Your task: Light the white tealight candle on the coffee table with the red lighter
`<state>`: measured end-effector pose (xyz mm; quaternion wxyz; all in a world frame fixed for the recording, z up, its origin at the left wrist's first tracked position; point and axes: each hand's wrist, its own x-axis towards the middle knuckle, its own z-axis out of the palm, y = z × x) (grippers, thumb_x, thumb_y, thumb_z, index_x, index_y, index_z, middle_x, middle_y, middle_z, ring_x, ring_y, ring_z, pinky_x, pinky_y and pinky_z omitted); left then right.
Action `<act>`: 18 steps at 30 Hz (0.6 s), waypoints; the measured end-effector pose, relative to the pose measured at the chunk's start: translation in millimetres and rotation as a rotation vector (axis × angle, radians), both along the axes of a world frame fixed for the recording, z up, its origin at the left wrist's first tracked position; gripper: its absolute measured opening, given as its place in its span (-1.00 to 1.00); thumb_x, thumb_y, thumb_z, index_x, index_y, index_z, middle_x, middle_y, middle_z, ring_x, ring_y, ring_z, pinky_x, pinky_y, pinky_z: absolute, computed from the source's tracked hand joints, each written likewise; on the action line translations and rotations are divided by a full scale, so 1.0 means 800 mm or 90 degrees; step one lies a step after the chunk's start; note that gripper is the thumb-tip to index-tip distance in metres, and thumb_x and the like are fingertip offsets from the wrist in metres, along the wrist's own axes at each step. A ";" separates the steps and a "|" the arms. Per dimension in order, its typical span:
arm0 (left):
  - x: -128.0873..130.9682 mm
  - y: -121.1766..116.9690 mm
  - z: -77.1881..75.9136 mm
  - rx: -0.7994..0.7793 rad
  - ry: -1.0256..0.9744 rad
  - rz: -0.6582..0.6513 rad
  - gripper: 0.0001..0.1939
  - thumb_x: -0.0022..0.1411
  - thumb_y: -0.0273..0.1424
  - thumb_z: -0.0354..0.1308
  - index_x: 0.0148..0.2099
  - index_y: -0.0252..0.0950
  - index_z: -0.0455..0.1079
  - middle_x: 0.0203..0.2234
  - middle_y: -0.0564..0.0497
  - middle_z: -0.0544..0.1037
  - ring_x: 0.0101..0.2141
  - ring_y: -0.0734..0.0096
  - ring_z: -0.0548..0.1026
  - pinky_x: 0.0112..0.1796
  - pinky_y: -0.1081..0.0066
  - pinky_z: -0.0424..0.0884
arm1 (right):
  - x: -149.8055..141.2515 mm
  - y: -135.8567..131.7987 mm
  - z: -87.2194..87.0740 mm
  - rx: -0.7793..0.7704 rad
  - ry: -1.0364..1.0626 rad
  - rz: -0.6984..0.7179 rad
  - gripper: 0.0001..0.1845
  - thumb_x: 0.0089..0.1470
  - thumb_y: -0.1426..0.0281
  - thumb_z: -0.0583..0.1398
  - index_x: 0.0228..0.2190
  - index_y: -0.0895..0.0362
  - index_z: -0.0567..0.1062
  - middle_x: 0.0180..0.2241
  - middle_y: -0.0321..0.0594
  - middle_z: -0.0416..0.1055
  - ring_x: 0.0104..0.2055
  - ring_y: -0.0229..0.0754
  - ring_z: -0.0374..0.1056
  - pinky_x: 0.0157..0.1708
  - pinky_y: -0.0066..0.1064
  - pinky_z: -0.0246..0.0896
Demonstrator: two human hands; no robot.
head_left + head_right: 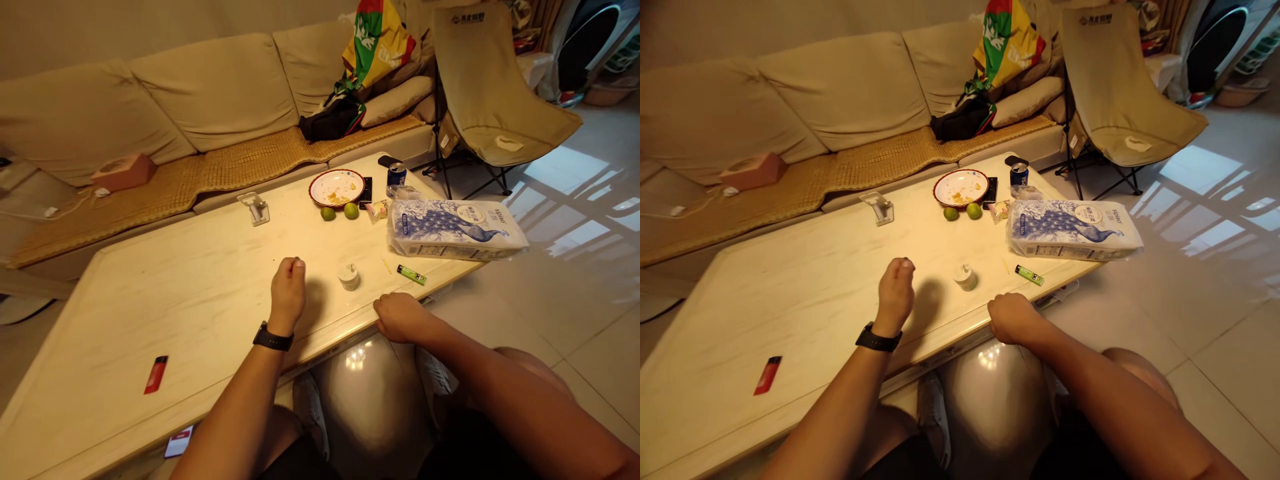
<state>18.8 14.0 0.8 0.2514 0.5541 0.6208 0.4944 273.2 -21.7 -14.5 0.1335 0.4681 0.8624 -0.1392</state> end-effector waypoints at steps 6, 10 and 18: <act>0.034 -0.006 -0.001 0.028 0.487 -0.092 -0.77 0.34 -0.20 0.05 -0.32 -0.22 0.31 -0.42 -0.01 0.48 -0.36 0.27 0.40 -0.33 0.31 0.22 | 0.000 0.000 -0.002 0.006 -0.002 0.003 -0.63 0.19 0.25 0.14 -0.11 0.23 0.56 -0.11 0.14 0.55 -0.09 0.10 0.50 -0.11 -0.18 0.32; 0.052 0.000 -0.003 0.042 0.595 -0.113 -0.77 0.34 -0.20 0.05 -0.29 -0.23 0.36 -0.38 -0.06 0.52 -0.31 0.22 0.45 -0.31 0.28 0.24 | 0.001 0.000 -0.003 0.010 0.001 0.005 -0.62 0.19 0.24 0.14 -0.11 0.24 0.56 -0.11 0.13 0.56 -0.09 0.11 0.50 -0.12 -0.17 0.33; 0.067 0.012 -0.008 0.067 0.679 -0.137 -0.75 0.36 -0.22 0.02 -0.27 -0.25 0.39 -0.37 -0.09 0.53 -0.30 0.19 0.45 -0.34 0.25 0.20 | 0.000 0.000 0.002 -0.002 -0.002 0.001 -0.63 0.21 0.26 0.13 -0.08 0.23 0.55 -0.10 0.14 0.56 -0.08 0.07 0.50 -0.11 -0.23 0.31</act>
